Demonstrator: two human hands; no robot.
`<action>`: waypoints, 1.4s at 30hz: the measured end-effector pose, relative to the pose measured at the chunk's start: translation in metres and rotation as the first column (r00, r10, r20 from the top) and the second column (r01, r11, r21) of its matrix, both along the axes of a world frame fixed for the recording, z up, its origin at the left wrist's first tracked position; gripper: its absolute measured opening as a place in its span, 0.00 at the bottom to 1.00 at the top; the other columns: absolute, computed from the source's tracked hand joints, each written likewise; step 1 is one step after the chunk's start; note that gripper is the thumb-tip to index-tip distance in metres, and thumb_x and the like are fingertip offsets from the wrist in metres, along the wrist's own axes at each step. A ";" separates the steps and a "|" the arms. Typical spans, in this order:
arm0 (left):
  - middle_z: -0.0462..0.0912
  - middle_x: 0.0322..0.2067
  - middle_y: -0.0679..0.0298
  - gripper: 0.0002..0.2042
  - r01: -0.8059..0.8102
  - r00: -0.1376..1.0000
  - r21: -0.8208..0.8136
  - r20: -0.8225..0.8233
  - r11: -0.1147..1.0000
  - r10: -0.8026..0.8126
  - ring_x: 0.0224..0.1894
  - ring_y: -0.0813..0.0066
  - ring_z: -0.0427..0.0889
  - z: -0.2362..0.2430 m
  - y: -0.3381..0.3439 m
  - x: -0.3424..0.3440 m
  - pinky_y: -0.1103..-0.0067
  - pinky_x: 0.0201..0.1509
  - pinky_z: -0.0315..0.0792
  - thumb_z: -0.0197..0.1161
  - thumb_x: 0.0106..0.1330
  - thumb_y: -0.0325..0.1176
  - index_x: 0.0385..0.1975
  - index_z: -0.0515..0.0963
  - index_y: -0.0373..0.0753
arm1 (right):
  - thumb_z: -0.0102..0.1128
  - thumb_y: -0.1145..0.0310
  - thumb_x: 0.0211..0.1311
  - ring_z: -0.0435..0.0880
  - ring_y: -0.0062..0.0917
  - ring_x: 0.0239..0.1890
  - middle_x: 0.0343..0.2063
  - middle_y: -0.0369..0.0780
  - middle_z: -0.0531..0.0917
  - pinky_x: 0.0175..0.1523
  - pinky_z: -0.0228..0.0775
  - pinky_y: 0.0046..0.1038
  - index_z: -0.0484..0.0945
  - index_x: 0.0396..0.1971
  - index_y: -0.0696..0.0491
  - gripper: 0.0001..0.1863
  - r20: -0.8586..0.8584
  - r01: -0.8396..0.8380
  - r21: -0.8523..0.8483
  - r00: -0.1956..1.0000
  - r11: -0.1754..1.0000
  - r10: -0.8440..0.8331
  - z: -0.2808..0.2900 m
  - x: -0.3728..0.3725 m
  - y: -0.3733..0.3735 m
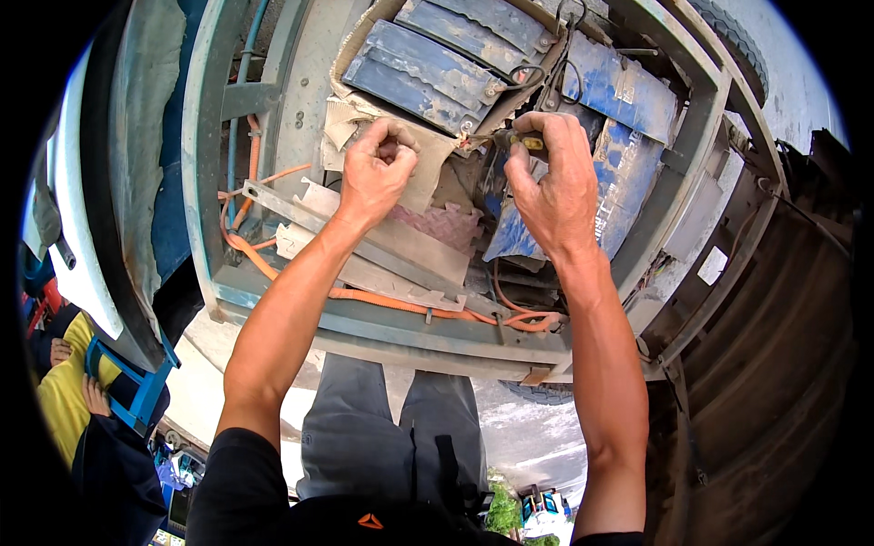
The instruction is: The person uses a power drill to remove bolts from a metal frame on a three-wheeled vehicle. They then use a screwdriver to disconnect wires from the battery terminals and remove a battery unit from the compartment.
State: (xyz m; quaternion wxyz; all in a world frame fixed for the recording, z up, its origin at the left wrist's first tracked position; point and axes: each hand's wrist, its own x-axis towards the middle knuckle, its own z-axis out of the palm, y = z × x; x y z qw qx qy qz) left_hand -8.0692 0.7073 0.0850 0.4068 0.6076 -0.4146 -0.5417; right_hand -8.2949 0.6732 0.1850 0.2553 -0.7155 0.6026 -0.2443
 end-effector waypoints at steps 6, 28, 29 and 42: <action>0.74 0.21 0.71 0.07 0.209 0.923 0.226 -0.366 0.952 -0.115 0.23 0.84 0.69 -0.006 0.034 -0.007 0.81 0.28 0.64 0.51 0.66 0.28 0.30 0.78 0.38 | 0.65 0.78 0.64 0.85 0.32 0.41 0.43 0.44 0.82 0.46 0.80 0.33 0.80 0.46 0.58 0.11 0.131 0.211 0.211 0.962 0.954 -0.241 -0.005 -0.008 -0.001; 0.64 0.20 0.73 0.12 -0.122 0.165 0.685 -0.700 0.718 0.695 0.25 0.77 0.61 -0.063 0.021 -0.058 0.78 0.31 0.60 0.60 0.77 0.40 0.30 0.73 0.45 | 0.63 0.80 0.73 0.84 0.22 0.53 0.53 0.44 0.85 0.53 0.82 0.26 0.79 0.52 0.58 0.11 0.502 0.453 0.333 0.657 0.827 -0.562 0.000 -0.050 0.046; 0.63 0.19 0.73 0.11 -0.092 0.192 0.638 -0.742 0.764 0.643 0.24 0.77 0.61 -0.068 0.022 -0.054 0.79 0.30 0.60 0.60 0.77 0.40 0.32 0.74 0.45 | 0.63 0.80 0.73 0.84 0.23 0.53 0.53 0.44 0.84 0.54 0.82 0.26 0.79 0.52 0.58 0.11 0.529 0.443 0.338 0.640 0.830 -0.557 -0.001 -0.046 0.045; 0.73 0.22 0.66 0.21 -0.019 0.999 0.774 0.045 0.633 -0.025 0.16 0.75 0.72 -0.007 0.093 -0.022 0.74 0.18 0.67 0.65 0.74 0.36 0.57 0.68 0.30 | 0.66 0.81 0.68 0.82 0.28 0.58 0.54 0.44 0.83 0.66 0.72 0.32 0.81 0.49 0.59 0.12 0.483 0.391 0.150 0.772 0.908 -0.412 0.001 -0.037 0.045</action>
